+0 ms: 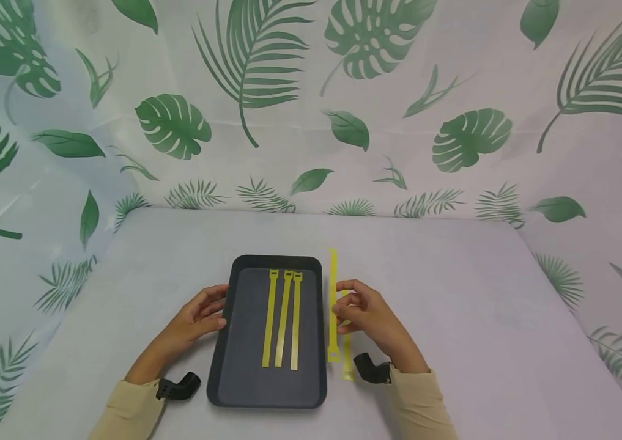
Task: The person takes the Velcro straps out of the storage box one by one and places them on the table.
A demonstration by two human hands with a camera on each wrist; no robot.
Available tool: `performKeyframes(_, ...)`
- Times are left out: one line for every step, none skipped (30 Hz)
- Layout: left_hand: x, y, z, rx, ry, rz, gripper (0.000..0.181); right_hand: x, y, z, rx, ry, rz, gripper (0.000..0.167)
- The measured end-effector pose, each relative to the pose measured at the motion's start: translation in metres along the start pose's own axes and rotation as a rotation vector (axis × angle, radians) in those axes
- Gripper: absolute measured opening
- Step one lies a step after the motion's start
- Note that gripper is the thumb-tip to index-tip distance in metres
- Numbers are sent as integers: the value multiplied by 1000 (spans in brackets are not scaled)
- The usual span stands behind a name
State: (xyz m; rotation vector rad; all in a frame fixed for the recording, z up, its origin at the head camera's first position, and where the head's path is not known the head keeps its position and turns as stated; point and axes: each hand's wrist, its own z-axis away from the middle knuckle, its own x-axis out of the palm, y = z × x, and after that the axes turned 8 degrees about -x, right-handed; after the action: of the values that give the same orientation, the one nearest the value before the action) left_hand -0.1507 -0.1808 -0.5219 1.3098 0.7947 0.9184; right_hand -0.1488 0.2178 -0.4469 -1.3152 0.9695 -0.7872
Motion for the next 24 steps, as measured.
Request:
performKeyframes(0, 0, 0, 0, 2, 1, 70, -1, 1, 1, 5, 1, 0, 44)
performKeyframes(-1, 0, 1, 2, 2, 3, 69, -1, 2, 2, 10, 3, 2, 44)
performKeyframes(-1, 0, 1, 4, 2, 6, 69, -2, 3, 3, 16, 6, 4, 44)
performKeyframes(-1, 0, 1, 6, 1, 7, 69, -3, 4, 4, 21, 7, 7, 44)
performKeyframes(-1, 0, 1, 9, 0, 8, 69, -4, 5, 5, 27, 10, 11, 45)
performKeyframes(-1, 0, 1, 12, -1, 7, 69, -5, 6, 6, 36, 14, 15, 45)
performKeyframes(-1, -1, 0, 14, -2, 6, 69, -6, 7, 7, 44, 17, 20, 45)
performKeyframes(-1, -1, 0, 17, -2, 6, 69, -7, 8, 9, 54, 22, 25, 46)
performKeyframes(0, -1, 0, 19, -3, 6, 69, -8, 8, 10, 63, 26, 29, 47)
performKeyframes(-1, -1, 0, 22, -4, 4, 68, -8, 9, 11, 73, 30, 33, 47)
performKeyframes(0, -1, 0, 22, -4, 3, 68, -9, 10, 11, 81, 33, 38, 47)
performKeyframes(0, -1, 0, 23, -4, 3, 68, -10, 11, 12, 88, 37, 42, 47)
performKeyframes(-1, -1, 0, 22, -4, 3, 68, -12, 12, 13, 93, 38, 45, 47)
performKeyframes(0, -1, 0, 20, -5, 4, 69, -13, 13, 14, 94, 37, 49, 48)
performKeyframes(0, -1, 0, 18, -6, 4, 69, -14, 14, 15, 94, 36, 52, 47)
performKeyframes(0, -1, 0, 17, -8, 5, 69, -16, 15, 16, 94, 33, 53, 47)
performKeyframes(0, -1, 0, 16, -9, 5, 69, -17, 16, 17, 92, 29, 54, 46)
performKeyframes(0, -1, 0, 14, -10, 6, 69, -19, 17, 18, 90, 26, 53, 46)
performKeyframes(0, 0, 0, 12, -10, 8, 69, -21, 18, 20, 88, 22, 54, 46)
performKeyframes(0, 0, 1, 12, -11, 9, 69, -22, 19, 21, 87, 19, 54, 46)
performKeyframes(0, 0, 1, 14, -11, 8, 69, -23, 19, 22, 87, 17, 55, 46)
performKeyframes(0, 0, 1, 15, -9, 7, 69, -25, 20, 23, 88, 14, 56, 46)
performKeyframes(0, 0, 1, 15, -8, 7, 69, -26, 21, 25, 90, 13, 58, 47)
performKeyframes(0, 0, 1, 16, -8, 5, 69, -27, 21, 26, 92, 10, 60, 47)
